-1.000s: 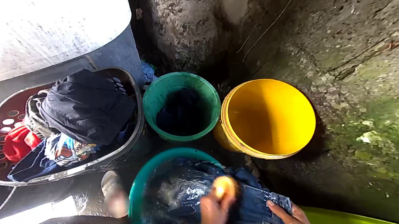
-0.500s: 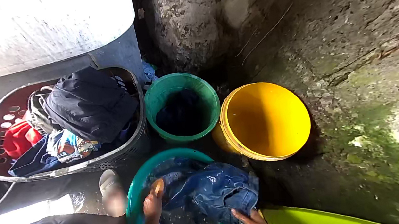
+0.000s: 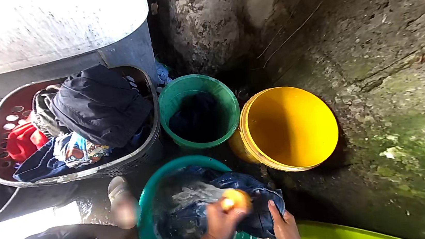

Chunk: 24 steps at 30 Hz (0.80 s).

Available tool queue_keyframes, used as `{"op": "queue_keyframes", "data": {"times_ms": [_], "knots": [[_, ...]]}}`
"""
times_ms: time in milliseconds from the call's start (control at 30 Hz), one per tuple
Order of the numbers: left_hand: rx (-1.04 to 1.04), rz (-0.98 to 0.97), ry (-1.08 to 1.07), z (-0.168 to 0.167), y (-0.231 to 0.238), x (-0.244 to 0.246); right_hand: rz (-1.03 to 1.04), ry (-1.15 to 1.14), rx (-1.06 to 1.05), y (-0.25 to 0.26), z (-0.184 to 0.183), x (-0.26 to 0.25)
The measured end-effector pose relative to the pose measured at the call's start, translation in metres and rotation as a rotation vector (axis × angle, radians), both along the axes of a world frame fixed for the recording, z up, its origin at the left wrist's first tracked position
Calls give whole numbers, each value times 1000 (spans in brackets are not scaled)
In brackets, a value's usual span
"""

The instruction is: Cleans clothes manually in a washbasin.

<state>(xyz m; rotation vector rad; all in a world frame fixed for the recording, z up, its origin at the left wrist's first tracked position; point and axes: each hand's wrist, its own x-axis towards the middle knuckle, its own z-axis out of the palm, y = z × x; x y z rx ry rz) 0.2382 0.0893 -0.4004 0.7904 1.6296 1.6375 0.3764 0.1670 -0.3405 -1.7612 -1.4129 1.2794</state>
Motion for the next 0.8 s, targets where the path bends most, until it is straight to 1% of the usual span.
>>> {"op": "queue_keyframes", "data": {"times_ms": [33,67,100,133,167,200,233,267,300,333,367,400,467,500,533,567,600,667,700,733,767,800], "knots": [[147,-90,25,15,8,19,-8,72,28,-3,5,2],[172,-175,135,17,10,30,-16,153,49,-5,13,7],[55,-261,259,3,4,31,-51,176,62,-7,26,11],[-210,-369,350,-21,-11,22,-65,164,55,-11,43,13],[-547,-478,409,-52,-28,3,-78,137,58,-12,54,12],[-859,-543,406,-82,-46,-21,-107,135,65,-12,60,13],[-1092,-550,363,-106,-61,-44,-129,149,61,-9,63,16],[-1259,-534,316,-119,-65,-59,-134,167,57,-3,63,20],[-1333,-522,295,-116,-64,-66,-136,169,46,-2,60,23],[-1292,-515,298,-97,-61,-62,-140,151,30,-4,56,26],[-1125,-498,310,-70,-50,-52,-135,131,18,-5,53,26],[-857,-431,334,-42,-36,-35,-128,120,15,-3,50,24],[-206,-252,286,2,-11,13,-106,129,-5,-4,46,21],[30,-232,240,19,2,34,-102,163,-11,-5,47,20],[131,-235,241,23,10,49,-116,200,-15,-5,50,20],[71,-265,275,11,10,52,-141,204,-12,-5,57,18],[-152,-335,311,-13,4,42,-148,179,-2,-5,66,18],[-812,-532,349,-72,-10,-3,-152,151,22,-6,74,17],[-1059,-574,318,-96,-16,-27,-146,142,24,-5,73,18],[-1177,-563,290,-105,-19,-43,-142,128,25,-3,70,19],[-1161,-527,280,-98,-22,-51,-141,111,18,-3,66,20],[-1027,-464,278,-77,-23,-47,-140,93,5,-2,63,22]]}}
